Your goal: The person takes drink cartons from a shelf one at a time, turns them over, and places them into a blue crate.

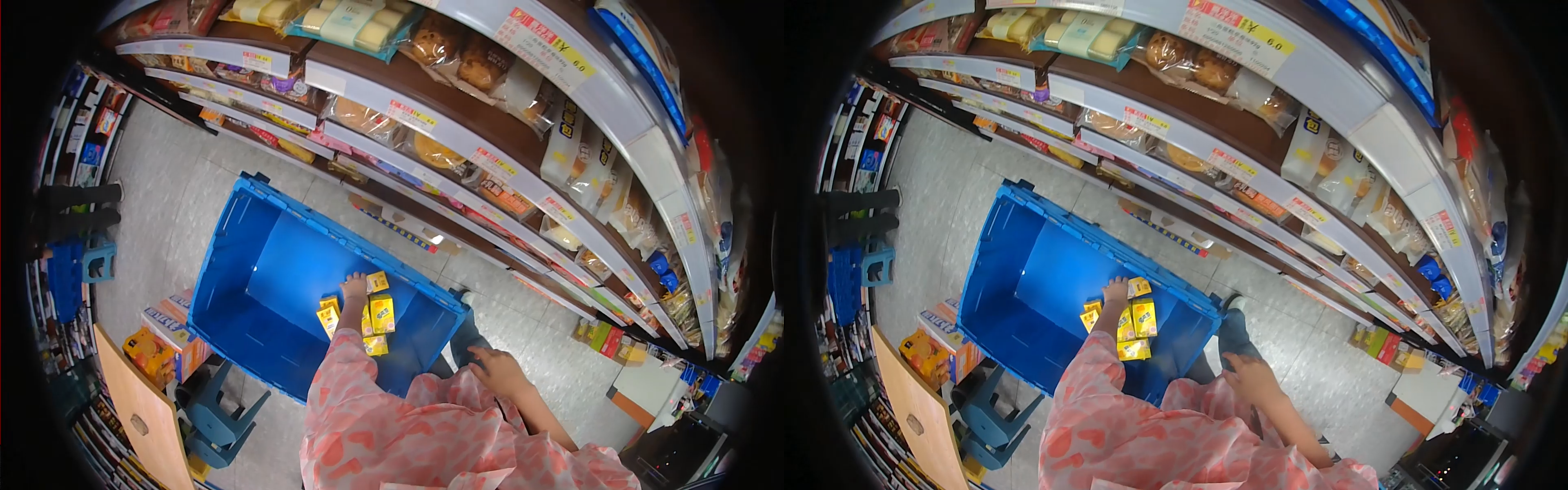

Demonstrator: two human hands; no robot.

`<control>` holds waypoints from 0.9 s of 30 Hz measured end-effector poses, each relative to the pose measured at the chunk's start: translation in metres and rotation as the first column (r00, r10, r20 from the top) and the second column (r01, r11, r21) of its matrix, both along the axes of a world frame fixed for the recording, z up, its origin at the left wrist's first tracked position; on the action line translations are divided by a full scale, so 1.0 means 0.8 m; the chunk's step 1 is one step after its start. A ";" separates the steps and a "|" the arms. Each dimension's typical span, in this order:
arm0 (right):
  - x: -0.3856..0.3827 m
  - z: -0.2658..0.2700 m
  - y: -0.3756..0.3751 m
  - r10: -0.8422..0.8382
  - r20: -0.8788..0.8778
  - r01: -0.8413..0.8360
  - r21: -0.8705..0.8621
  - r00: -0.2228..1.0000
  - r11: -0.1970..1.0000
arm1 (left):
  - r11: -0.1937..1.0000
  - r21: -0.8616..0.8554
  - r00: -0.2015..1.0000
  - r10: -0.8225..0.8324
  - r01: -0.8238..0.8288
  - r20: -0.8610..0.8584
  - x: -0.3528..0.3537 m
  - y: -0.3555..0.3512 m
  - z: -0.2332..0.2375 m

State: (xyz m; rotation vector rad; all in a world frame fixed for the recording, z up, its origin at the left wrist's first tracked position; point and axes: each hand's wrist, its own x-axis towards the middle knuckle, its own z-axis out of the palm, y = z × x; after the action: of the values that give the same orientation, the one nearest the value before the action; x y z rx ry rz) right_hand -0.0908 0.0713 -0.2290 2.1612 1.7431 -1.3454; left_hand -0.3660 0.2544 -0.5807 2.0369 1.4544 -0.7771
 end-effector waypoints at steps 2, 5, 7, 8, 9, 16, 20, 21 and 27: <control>-0.001 -0.003 -0.004 -0.002 -0.014 0.001 -0.022 1.000 1.000 | 1.000 -0.023 1.000 -0.013 0.013 -0.007 -0.002 0.003 -0.001; -0.003 -0.011 -0.012 0.002 -0.032 -0.003 -0.047 0.999 0.999 | 0.999 -0.021 0.999 -0.036 0.036 -0.007 -0.008 0.004 -0.022; -0.003 -0.006 -0.010 -0.010 -0.044 0.010 -0.021 0.999 1.000 | 0.999 0.033 0.999 -0.043 0.043 0.016 -0.015 -0.002 -0.031; -0.001 -0.004 -0.010 -0.015 -0.047 0.015 -0.007 0.999 1.000 | 0.997 0.061 0.999 -0.046 0.044 0.030 -0.013 -0.005 -0.038; 0.003 -0.005 -0.013 -0.016 -0.039 0.015 -0.020 0.999 1.000 | 0.996 0.072 0.998 -0.049 0.047 0.027 -0.011 -0.006 -0.036; 0.023 -0.003 -0.018 -0.022 0.009 0.021 0.027 1.000 0.999 | 0.997 0.077 0.999 0.032 -0.031 -0.010 -0.002 -0.004 -0.033; 0.022 -0.001 -0.016 -0.008 -0.005 0.008 0.077 1.000 0.997 | 0.992 0.013 0.992 0.127 -0.127 0.024 -0.003 -0.003 -0.030; 0.023 -0.001 -0.015 -0.002 -0.016 0.004 0.102 1.000 0.995 | 0.978 0.016 0.976 0.208 -0.209 0.067 0.002 -0.002 -0.015; 0.034 0.002 -0.014 0.051 -0.025 -0.046 0.171 0.998 0.984 | 0.793 0.056 0.720 0.518 -0.607 0.462 0.021 -0.011 0.080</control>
State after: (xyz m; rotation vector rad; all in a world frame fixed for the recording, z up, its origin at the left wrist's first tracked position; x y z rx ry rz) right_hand -0.0639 0.0601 -0.2274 2.1759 1.9765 -1.2654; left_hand -0.3490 0.2456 -0.5164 1.5874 1.7933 0.0822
